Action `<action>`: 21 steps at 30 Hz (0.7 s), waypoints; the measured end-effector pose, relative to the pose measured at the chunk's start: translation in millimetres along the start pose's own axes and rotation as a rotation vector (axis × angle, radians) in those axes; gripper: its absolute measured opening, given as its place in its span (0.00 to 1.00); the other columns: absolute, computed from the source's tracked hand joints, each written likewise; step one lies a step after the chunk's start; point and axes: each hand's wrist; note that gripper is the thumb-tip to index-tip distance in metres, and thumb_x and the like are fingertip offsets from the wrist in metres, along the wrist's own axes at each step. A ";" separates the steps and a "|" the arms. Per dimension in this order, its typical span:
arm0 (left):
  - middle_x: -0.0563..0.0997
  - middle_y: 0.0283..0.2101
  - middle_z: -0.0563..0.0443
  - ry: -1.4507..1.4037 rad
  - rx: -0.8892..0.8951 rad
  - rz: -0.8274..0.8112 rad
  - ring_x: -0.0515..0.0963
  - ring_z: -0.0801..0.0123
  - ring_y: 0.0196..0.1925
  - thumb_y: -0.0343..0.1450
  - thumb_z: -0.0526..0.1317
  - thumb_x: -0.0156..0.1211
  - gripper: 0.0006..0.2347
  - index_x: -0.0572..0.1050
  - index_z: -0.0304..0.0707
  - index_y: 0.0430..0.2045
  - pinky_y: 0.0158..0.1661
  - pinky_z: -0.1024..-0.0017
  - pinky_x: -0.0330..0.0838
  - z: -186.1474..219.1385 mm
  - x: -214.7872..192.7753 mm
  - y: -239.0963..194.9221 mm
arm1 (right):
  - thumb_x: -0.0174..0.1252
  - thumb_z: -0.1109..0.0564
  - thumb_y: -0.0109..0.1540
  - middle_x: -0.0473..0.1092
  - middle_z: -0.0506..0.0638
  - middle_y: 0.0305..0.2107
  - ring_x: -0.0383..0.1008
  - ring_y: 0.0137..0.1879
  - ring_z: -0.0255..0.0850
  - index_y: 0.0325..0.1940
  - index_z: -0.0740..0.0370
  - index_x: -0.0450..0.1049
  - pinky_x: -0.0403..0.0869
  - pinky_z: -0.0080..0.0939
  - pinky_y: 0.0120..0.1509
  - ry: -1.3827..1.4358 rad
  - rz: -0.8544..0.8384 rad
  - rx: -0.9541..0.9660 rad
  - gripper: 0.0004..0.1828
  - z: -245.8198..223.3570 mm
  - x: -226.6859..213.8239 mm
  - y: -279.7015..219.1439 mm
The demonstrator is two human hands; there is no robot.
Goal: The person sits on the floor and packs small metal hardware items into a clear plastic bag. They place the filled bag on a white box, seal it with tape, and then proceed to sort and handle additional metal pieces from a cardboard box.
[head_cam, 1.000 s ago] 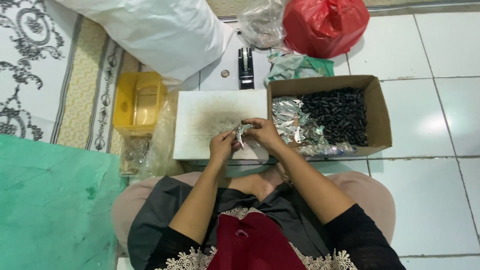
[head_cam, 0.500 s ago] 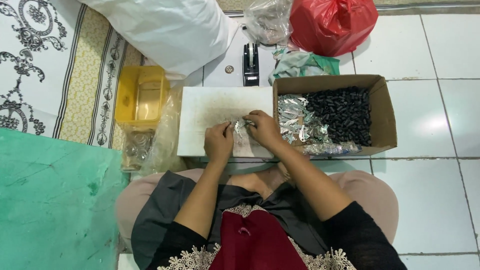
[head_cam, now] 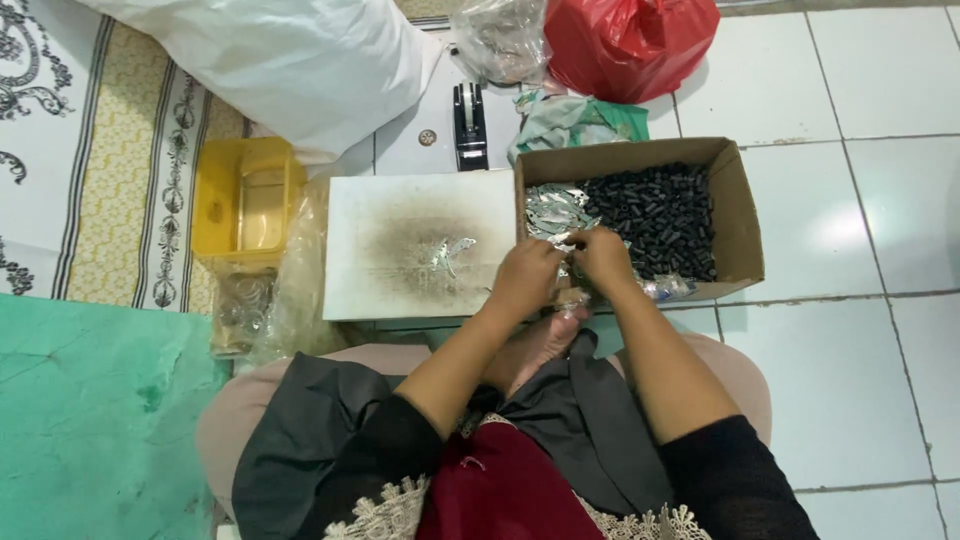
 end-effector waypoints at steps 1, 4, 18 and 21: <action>0.80 0.36 0.49 -0.005 0.001 -0.005 0.80 0.58 0.45 0.67 0.36 0.62 0.07 0.82 0.44 0.36 0.43 0.66 0.76 1.7 11.9 2.6 | 0.63 0.58 0.58 0.78 0.55 0.35 0.80 0.48 0.56 0.44 0.51 0.85 0.77 0.55 0.56 0.000 -0.003 0.006 0.11 -3.0 3.8 -2.5; 0.78 0.26 0.47 0.141 -0.015 -0.106 0.79 0.57 0.35 0.64 0.31 0.62 0.02 0.81 0.38 0.24 0.36 0.64 0.75 0.0 52.8 18.5 | 0.62 0.48 0.59 0.77 0.56 0.34 0.79 0.48 0.56 0.44 0.50 0.85 0.77 0.53 0.56 -0.110 -0.041 -0.049 0.13 -9.8 3.1 -2.0; 0.84 0.30 0.42 0.511 -0.118 -0.478 0.78 0.55 0.34 0.68 0.25 0.51 0.10 0.83 0.32 0.27 0.43 0.58 0.54 -6.9 105.8 14.3 | 0.56 0.57 0.63 0.75 0.55 0.40 0.75 0.54 0.51 0.47 0.53 0.83 0.77 0.46 0.58 -0.209 -0.077 -0.151 0.12 -10.2 23.7 2.1; 0.85 0.31 0.45 0.486 -0.138 -0.460 0.79 0.56 0.37 0.68 0.27 0.53 0.09 0.83 0.36 0.26 0.44 0.58 0.54 -12.6 120.8 15.2 | 0.55 0.55 0.64 0.75 0.55 0.40 0.76 0.55 0.52 0.50 0.54 0.80 0.77 0.49 0.59 -0.169 -0.117 -0.113 0.13 -23.1 5.5 -2.9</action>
Point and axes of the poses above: each hand's wrist, its own y-axis towards the middle knuckle, its own x-axis out of the palm, z = x × y
